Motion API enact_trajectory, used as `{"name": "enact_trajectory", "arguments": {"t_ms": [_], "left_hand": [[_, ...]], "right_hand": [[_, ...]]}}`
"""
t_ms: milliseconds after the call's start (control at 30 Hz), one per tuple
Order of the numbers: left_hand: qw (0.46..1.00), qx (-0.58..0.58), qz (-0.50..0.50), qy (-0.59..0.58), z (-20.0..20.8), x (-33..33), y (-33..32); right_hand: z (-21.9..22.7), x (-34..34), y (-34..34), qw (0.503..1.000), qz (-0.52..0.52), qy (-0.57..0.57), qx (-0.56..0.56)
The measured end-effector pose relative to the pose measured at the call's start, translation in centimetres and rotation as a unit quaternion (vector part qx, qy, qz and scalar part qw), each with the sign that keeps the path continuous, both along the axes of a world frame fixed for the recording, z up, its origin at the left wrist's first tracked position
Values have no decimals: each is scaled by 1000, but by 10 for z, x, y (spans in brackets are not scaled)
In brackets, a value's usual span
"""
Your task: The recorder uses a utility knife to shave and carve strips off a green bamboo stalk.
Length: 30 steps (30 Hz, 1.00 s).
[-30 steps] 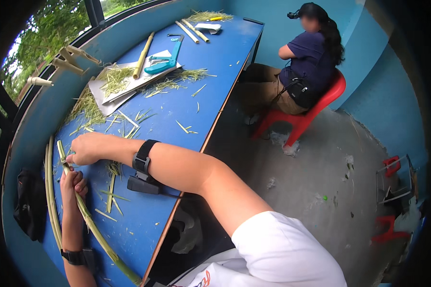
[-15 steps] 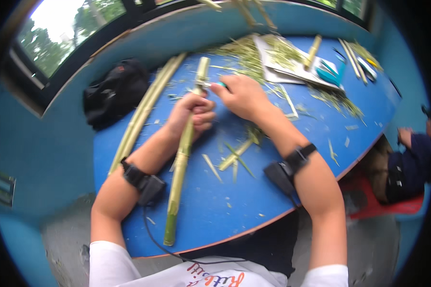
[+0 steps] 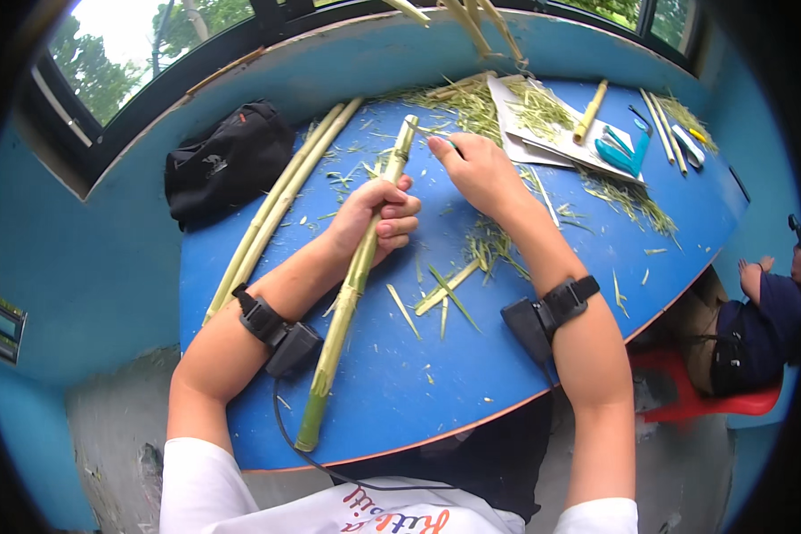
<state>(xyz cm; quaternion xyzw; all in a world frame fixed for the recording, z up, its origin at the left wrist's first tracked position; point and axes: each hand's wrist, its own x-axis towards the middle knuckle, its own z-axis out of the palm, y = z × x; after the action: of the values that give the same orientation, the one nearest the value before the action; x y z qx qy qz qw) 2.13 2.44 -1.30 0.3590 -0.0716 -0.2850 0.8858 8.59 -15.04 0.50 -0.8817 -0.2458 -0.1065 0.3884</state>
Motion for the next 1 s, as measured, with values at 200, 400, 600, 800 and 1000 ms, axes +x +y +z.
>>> {"name": "enact_trajectory", "arguments": {"t_ms": [200, 400, 600, 800, 1000], "left_hand": [[999, 39, 0, -14, 4, -6, 0], [999, 40, -1, 6, 6, -6, -1], [981, 183, 64, -28, 15, -12, 1], [966, 249, 19, -60, 24, -26, -17], [983, 173, 62, -26, 22, -24, -14]], "right_hand": [[0, -3, 1, 998, -12, 1, -63], [0, -12, -3, 998, 57, -6, -33], [13, -11, 9, 989, 31, 37, -140], [12, -6, -7, 985, -145, 9, -90], [19, -9, -5, 987, -154, 4, -52]]}}
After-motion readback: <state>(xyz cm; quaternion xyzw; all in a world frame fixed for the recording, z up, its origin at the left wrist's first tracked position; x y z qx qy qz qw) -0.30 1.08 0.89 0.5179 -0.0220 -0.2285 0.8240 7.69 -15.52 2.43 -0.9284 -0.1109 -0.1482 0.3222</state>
